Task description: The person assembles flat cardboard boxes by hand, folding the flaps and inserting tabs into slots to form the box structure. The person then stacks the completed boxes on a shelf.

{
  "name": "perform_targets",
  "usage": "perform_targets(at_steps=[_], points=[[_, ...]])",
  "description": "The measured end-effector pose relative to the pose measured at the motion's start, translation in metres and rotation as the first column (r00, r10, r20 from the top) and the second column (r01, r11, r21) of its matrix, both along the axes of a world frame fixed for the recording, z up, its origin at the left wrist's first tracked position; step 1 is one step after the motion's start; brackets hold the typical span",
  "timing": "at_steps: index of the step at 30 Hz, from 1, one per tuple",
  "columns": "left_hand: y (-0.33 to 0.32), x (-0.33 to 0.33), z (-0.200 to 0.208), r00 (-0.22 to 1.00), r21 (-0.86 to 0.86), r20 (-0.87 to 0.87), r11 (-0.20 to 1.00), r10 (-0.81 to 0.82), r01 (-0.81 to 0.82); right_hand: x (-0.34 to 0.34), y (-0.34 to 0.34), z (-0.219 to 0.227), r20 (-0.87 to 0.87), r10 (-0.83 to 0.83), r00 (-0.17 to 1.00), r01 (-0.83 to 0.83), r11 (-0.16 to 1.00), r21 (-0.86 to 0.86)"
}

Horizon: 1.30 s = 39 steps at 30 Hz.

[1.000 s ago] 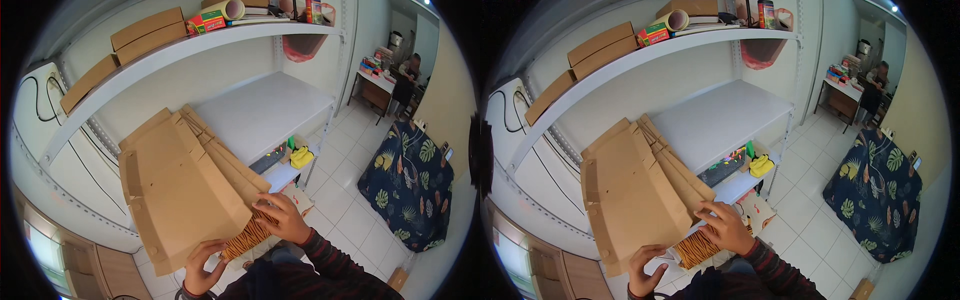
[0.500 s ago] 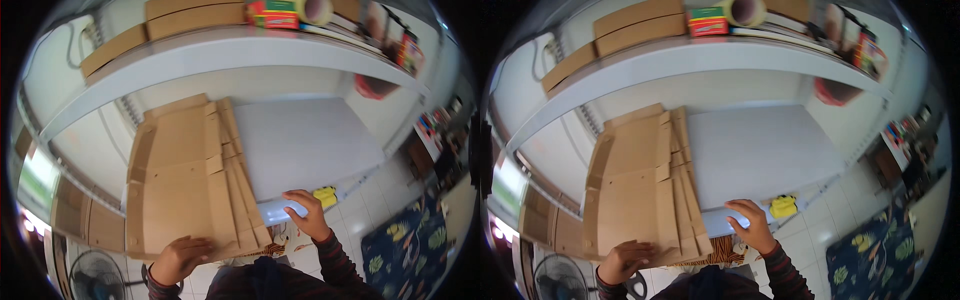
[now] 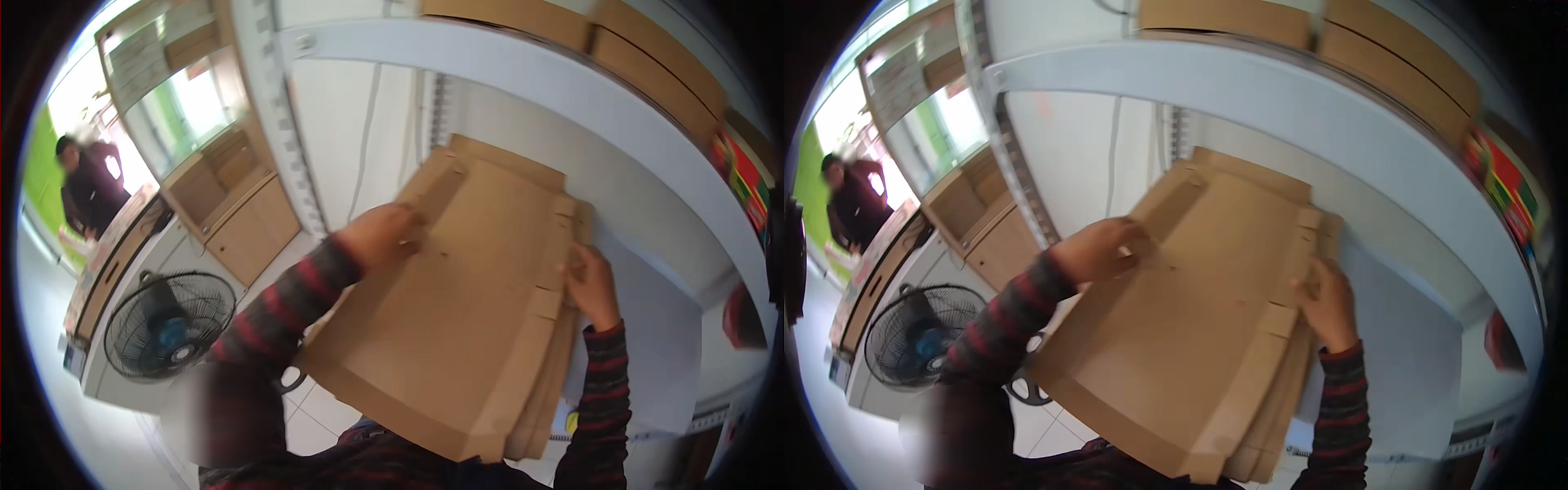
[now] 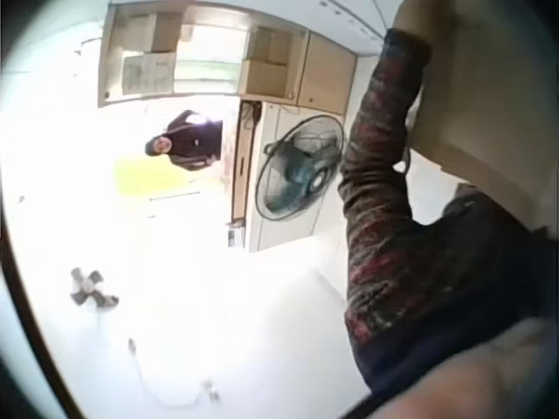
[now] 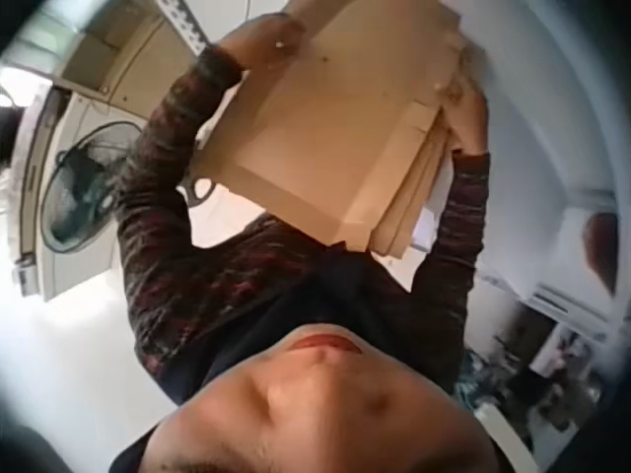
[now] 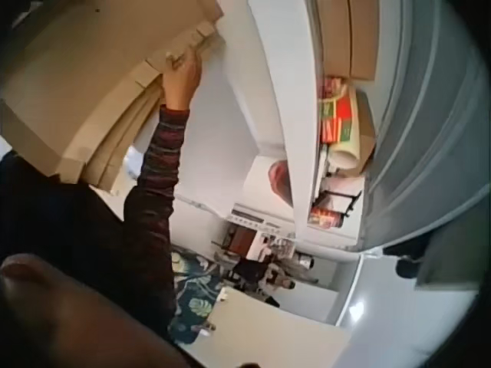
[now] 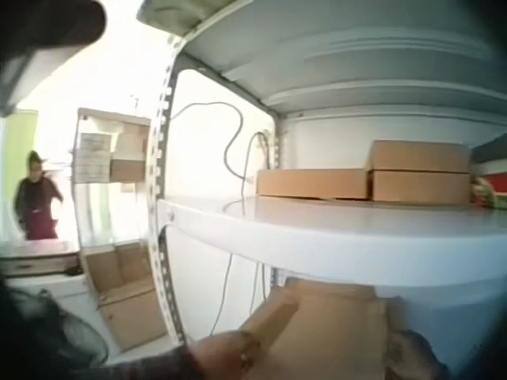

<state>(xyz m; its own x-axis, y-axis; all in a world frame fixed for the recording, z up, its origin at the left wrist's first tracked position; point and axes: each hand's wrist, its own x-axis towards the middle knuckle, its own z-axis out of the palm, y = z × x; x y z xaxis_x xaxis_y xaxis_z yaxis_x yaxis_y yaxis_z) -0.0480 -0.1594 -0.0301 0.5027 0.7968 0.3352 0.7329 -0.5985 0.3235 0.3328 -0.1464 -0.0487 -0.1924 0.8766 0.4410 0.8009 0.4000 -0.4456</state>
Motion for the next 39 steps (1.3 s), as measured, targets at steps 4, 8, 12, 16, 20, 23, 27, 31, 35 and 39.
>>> perform_targets(at_steps=[4,8,12,16,20,23,27,31,35,39], points=[[0.065,0.014,-0.027,0.952,-0.074,-0.064,0.950,0.300,-0.304,-0.008,0.060,-0.021,0.301,-0.263,0.916,0.288,0.957,-0.039],[0.095,0.029,-0.039,0.908,0.001,0.075,0.911,0.412,-0.413,0.008,0.084,-0.046,0.293,-0.293,0.910,0.290,0.955,0.054],[0.123,0.050,-0.054,0.884,0.012,0.243,0.910,0.400,-0.415,0.021,0.088,-0.039,-0.358,-0.102,0.928,0.038,0.982,-0.184],[0.116,0.053,-0.063,0.864,-0.059,0.273,0.904,0.422,-0.423,0.034,0.097,-0.058,-0.534,-0.017,0.845,-0.111,0.972,-0.207],[0.113,0.054,-0.054,0.823,0.051,0.371,0.875,0.431,-0.481,0.040,0.089,-0.040,-0.412,0.066,0.909,-0.088,0.995,-0.035],[0.112,0.047,-0.035,0.787,0.116,0.437,0.840,0.436,-0.530,0.013,0.079,0.000,-0.490,0.065,0.869,-0.079,0.997,-0.009],[0.118,0.049,-0.032,0.840,0.046,0.366,0.894,0.401,-0.447,0.035,0.084,-0.009,-0.489,-0.110,0.865,0.019,0.982,-0.186],[0.127,0.057,-0.046,0.872,-0.055,0.257,0.908,0.416,-0.416,0.045,0.093,-0.068,-0.538,-0.155,0.829,0.022,0.969,-0.244],[0.135,0.052,-0.069,0.820,-0.227,0.338,0.886,0.461,-0.404,0.063,0.100,-0.077,-0.566,-0.225,0.793,0.014,0.935,-0.354],[0.141,0.046,-0.073,0.733,-0.318,0.476,0.872,0.486,-0.371,0.047,0.094,-0.083,-0.619,-0.120,0.776,-0.003,0.981,-0.194]])
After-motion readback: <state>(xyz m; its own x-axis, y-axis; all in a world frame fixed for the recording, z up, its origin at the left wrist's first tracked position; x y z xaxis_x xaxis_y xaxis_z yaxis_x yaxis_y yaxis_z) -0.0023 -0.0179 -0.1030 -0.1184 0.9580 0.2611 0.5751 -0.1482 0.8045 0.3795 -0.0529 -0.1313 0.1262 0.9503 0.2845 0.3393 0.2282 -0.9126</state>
